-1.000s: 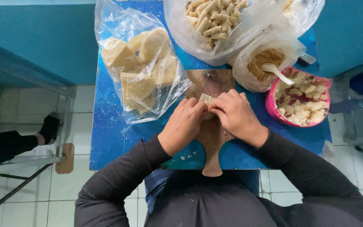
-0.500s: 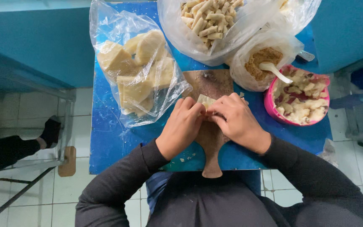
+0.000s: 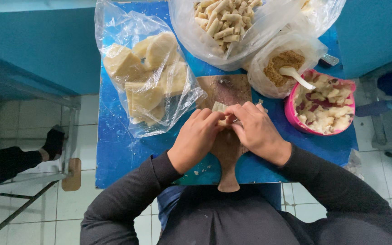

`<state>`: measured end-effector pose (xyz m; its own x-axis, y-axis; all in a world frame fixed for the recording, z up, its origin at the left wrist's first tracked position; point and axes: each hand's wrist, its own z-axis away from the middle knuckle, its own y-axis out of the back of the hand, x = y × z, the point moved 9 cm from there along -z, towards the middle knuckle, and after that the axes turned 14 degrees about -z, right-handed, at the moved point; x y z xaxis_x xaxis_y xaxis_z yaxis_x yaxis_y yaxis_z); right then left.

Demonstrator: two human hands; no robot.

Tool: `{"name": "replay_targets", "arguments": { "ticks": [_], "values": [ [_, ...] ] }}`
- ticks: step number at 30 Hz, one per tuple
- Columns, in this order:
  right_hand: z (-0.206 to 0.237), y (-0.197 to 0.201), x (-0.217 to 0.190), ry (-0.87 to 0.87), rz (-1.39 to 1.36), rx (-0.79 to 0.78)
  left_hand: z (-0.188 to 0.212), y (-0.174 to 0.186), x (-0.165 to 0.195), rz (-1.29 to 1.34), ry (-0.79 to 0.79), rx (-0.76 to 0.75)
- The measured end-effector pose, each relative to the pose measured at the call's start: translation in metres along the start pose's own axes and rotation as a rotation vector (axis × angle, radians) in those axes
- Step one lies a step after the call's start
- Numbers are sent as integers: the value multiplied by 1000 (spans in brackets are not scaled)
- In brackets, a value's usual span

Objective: The person flattens a piece of dough on a small wooden board, then uses a spoon to scoop brown filling from a container and spreads it onto the dough. They fold the dough over the filling into a triangular pastry and place it aside, repeating the process with more dough pieces.

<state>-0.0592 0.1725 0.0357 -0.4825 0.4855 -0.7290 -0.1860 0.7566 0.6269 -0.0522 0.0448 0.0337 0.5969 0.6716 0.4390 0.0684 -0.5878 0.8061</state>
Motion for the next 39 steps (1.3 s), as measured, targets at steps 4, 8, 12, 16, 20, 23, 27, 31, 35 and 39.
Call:
{"name": "replay_targets", "arguments": {
  "ticks": [4, 8, 12, 16, 20, 23, 27, 31, 35, 39],
  "values": [
    [0, 1, 2, -28, 37, 10, 0, -5, -3, 11, 17, -27],
    [0, 3, 4, -29, -53, 8, 1, -5, -4, -11, 35, -6],
    [-2, 0, 20, -185, -161, 49, 1, -5, -3, -44, 69, 20],
    [-5, -5, 22, -187, -130, 77, 1, -6, -8, -84, 134, 12],
    [-7, -4, 20, -136, -61, 51, 0, -10, -21, -42, 222, -29],
    [-8, -2, 16, -87, -34, 40, 2, -9, -25, -26, 233, -12],
    [-3, -5, 0, 38, 15, 4, 4, -9, -14, -58, 118, 11],
    [0, -4, -13, 103, 85, -12, 8, -7, -12, -76, 57, -29],
    [-1, -5, -20, 140, 130, -20, 6, -3, -7, -23, 13, -3],
    [-3, -9, -17, 139, 207, -28, 5, -3, -8, -71, 42, -20]
  ]
}}
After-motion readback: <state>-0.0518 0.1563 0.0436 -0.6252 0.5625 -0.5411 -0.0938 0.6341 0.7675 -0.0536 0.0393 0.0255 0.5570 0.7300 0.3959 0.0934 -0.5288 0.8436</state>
